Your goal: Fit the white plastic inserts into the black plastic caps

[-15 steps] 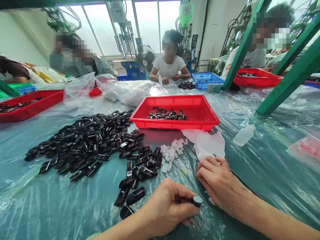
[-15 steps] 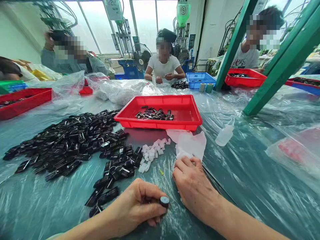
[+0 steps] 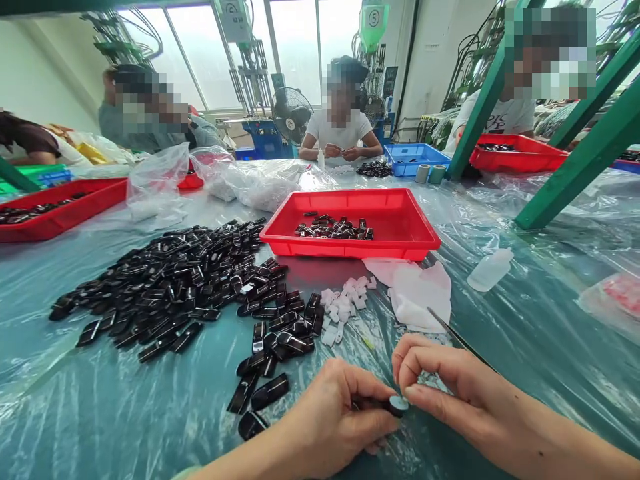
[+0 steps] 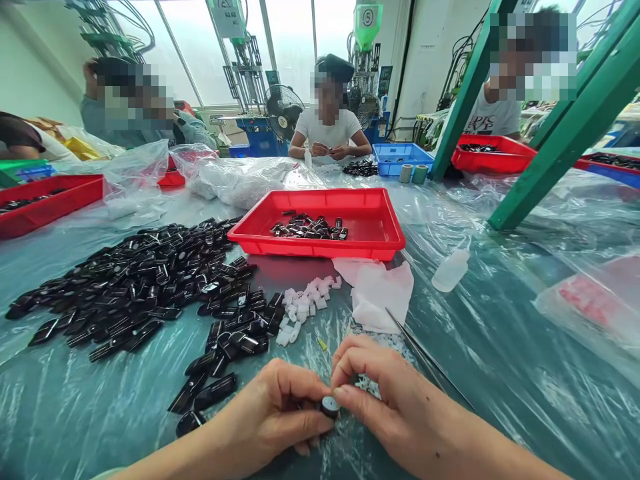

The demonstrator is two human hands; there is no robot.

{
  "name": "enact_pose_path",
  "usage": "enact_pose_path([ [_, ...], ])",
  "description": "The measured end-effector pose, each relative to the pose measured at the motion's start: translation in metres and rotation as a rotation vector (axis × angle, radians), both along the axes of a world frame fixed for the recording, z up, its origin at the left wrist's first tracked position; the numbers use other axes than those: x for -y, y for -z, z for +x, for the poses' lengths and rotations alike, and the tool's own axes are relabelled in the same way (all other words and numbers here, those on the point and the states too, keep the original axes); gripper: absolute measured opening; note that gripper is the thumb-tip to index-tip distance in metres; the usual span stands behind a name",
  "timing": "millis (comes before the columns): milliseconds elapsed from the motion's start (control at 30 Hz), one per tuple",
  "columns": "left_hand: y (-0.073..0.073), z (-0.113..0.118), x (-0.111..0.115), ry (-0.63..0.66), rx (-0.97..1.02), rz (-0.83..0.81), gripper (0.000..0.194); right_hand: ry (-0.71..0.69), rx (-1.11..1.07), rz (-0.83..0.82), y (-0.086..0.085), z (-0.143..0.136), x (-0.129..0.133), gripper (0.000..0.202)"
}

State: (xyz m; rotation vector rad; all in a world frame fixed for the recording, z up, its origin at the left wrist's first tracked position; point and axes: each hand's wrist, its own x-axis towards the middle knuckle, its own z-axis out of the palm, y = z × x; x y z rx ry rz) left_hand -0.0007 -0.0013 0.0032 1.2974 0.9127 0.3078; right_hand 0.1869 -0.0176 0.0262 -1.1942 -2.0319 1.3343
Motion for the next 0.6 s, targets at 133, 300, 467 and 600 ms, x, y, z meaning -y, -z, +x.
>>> enact_pose_path([
  [133, -0.0021, -0.0001, 0.0012, 0.034, -0.002, 0.093, 0.015, -0.013, -0.049, -0.08, 0.0027, -0.0021, -0.001, 0.015],
  [300, -0.0025, 0.0002, 0.0022, 0.048, -0.018, 0.166, 0.016, -0.009, -0.029, -0.112, 0.004, -0.002, -0.002, 0.016],
  [467, -0.0016, -0.0001, 0.0019, 0.063, -0.03, 0.232, 0.017, -0.004, 0.027, -0.121, 0.0026, -0.0016, 0.0001, 0.015],
  [600, -0.0013, -0.0006, 0.0016, 0.082, -0.033, 0.27, 0.018, 0.001, 0.055, -0.099, -0.0004, -0.0021, 0.0004, 0.014],
])
